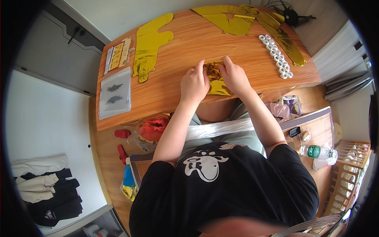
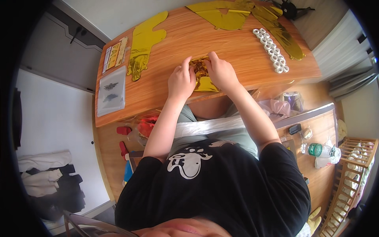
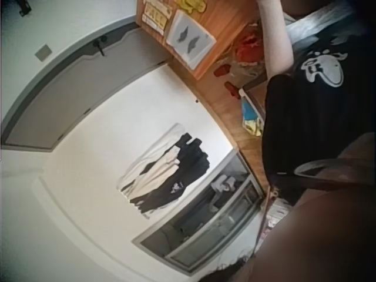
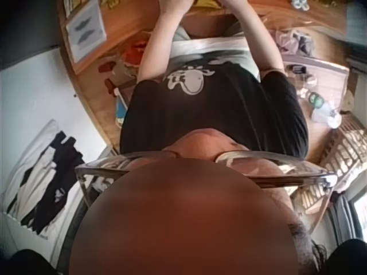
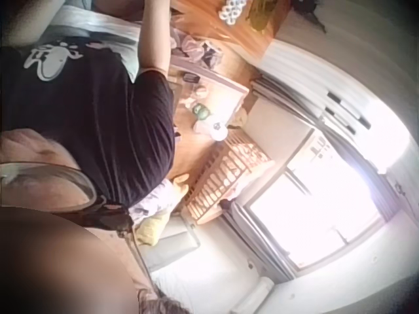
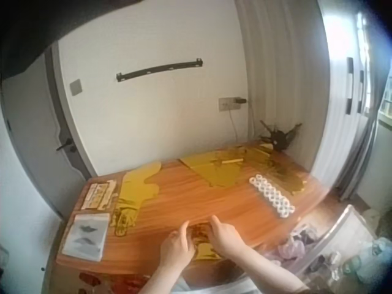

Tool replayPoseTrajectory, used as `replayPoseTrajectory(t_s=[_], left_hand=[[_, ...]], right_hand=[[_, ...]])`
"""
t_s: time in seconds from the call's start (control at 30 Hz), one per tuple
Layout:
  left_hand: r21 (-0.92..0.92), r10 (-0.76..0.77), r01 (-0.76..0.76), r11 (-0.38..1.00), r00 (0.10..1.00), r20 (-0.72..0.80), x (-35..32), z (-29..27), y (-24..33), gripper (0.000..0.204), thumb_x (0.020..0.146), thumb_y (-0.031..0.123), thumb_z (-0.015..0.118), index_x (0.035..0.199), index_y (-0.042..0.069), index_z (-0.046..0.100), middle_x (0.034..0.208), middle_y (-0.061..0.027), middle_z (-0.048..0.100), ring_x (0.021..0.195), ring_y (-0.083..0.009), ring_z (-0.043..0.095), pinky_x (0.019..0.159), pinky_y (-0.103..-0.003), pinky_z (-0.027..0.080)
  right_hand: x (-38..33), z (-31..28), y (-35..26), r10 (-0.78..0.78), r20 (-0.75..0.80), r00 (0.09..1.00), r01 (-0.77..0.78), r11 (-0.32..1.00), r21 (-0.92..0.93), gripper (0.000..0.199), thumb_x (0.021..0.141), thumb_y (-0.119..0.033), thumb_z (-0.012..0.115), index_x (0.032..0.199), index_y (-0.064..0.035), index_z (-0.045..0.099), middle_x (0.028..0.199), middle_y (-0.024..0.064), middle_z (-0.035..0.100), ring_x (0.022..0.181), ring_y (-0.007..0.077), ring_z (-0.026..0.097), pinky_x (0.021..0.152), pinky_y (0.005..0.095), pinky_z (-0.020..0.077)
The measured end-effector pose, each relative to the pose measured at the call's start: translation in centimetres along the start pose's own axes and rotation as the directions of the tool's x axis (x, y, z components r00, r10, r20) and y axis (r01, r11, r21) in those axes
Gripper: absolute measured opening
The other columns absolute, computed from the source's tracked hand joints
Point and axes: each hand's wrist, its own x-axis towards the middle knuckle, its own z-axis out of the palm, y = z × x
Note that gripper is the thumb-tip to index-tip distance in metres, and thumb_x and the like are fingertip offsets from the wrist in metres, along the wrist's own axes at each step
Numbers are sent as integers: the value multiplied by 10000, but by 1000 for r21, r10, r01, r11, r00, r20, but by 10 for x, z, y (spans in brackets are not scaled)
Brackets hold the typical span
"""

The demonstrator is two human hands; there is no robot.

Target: The recorder is folding gold foil balloons at a desk.

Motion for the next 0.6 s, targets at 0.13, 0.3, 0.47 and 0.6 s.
replayPoseTrajectory(t_s=[0.13,0.3,0.47,0.6], left_hand=[[13,148,-147,989,987,-63,0,5,-9,410,900,51,618,1306,47,560,821,-156,706,863,-368,697,729,-490,568],[6,138,-139,990,990,42,-3,-3,-14,486,865,14,618,1342,47,530,931,-169,723,886,-367,697,767,-476,568],[-147,55,-54,988,998,2,-13,-3,-15,565,890,25,672,1418,50,473,1088,-148,704,973,-325,705,816,-438,576],[-296,-88,63,953,993,-73,-18,-7,-9,610,865,45,724,1420,78,472,972,-119,695,970,-306,703,836,-424,578]], right_hand=[[-1,-1,-3,-1,7,1000,1,1000,20,221,1018,-261,602,1014,-57,517,696,234,660,668,457,663,582,552,515],[-12,-12,-14,13,98,995,-18,999,44,212,1001,-245,628,1010,-52,541,744,222,681,706,445,678,607,542,527],[-31,-17,-25,-188,165,968,183,982,46,236,898,-160,715,1084,-46,626,1105,165,731,1021,359,692,864,451,549],[-37,-4,-17,-258,148,955,276,954,-116,266,861,-158,735,1085,-53,635,1252,120,714,1178,316,655,973,436,528]])
